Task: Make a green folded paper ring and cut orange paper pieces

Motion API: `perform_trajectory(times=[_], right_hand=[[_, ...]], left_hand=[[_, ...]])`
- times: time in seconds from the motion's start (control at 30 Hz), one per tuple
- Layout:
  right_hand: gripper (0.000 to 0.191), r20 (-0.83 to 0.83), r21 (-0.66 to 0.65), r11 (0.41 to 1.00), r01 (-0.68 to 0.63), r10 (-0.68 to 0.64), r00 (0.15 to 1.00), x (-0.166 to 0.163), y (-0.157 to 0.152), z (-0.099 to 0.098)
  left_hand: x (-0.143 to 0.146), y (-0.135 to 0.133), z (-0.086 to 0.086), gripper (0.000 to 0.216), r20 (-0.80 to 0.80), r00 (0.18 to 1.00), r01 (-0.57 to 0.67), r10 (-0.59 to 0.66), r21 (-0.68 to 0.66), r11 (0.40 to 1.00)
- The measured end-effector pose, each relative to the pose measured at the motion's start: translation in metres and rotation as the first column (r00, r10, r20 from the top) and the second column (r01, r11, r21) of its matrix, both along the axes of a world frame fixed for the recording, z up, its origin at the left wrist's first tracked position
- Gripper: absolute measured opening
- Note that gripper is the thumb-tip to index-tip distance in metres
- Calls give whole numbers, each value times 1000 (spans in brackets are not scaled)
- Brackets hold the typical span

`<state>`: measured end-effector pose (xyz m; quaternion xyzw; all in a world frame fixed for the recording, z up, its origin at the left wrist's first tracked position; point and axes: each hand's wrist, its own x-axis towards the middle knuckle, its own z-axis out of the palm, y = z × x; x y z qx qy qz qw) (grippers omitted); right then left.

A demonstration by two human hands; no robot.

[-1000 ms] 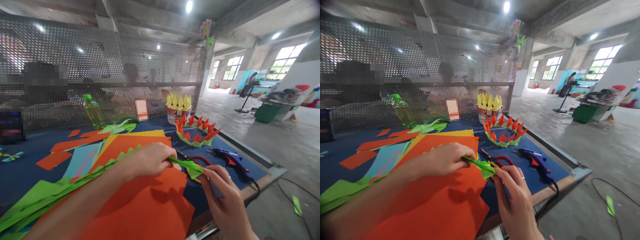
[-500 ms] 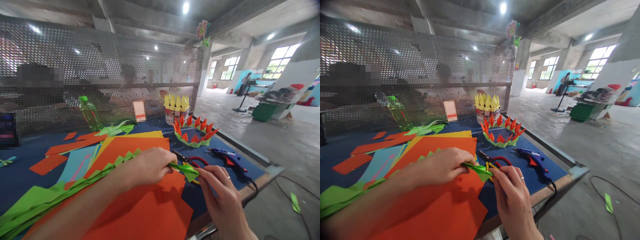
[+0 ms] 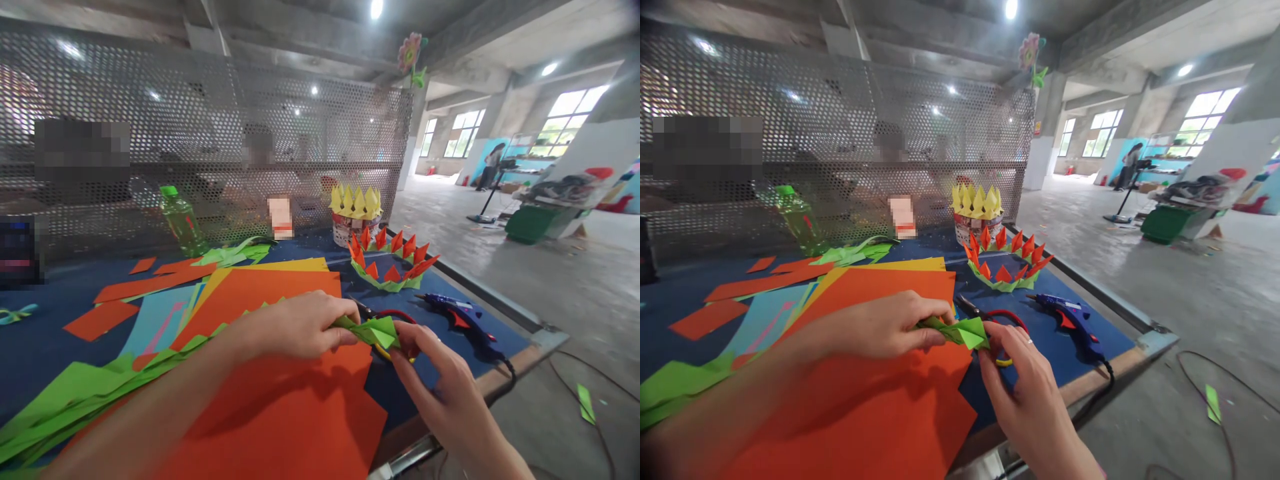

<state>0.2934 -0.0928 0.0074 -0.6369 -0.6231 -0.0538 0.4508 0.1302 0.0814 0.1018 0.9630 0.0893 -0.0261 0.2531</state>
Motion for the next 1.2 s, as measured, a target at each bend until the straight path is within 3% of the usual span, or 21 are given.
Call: perform_trajectory(times=[0.17, 0.3, 0.53, 0.97, 1.2], right_hand=[[20, 103, -47, 999, 12, -7, 995, 2, 0, 5], [46, 91, -122, 991, 45, -34, 995, 3, -4, 0], [23, -279, -124, 989, -84, 47, 959, -7, 7, 0], [4, 107, 85, 992, 99, -108, 988, -9, 18, -4], [6, 138, 99, 991, 88, -101, 985, -10, 18, -1]], left_hand=[[1, 0, -1, 11, -15, 1000, 1, -1, 3, 1000], [2, -2, 0, 13, -21, 1000, 7, -6, 26, 1000], [4, -4, -2, 12, -39, 999, -1, 3, 42, 999], [4, -3, -5, 10, -45, 999, 5, -3, 51, 999], [6, -3, -6, 9, -13, 1000, 7, -7, 28, 1000]])
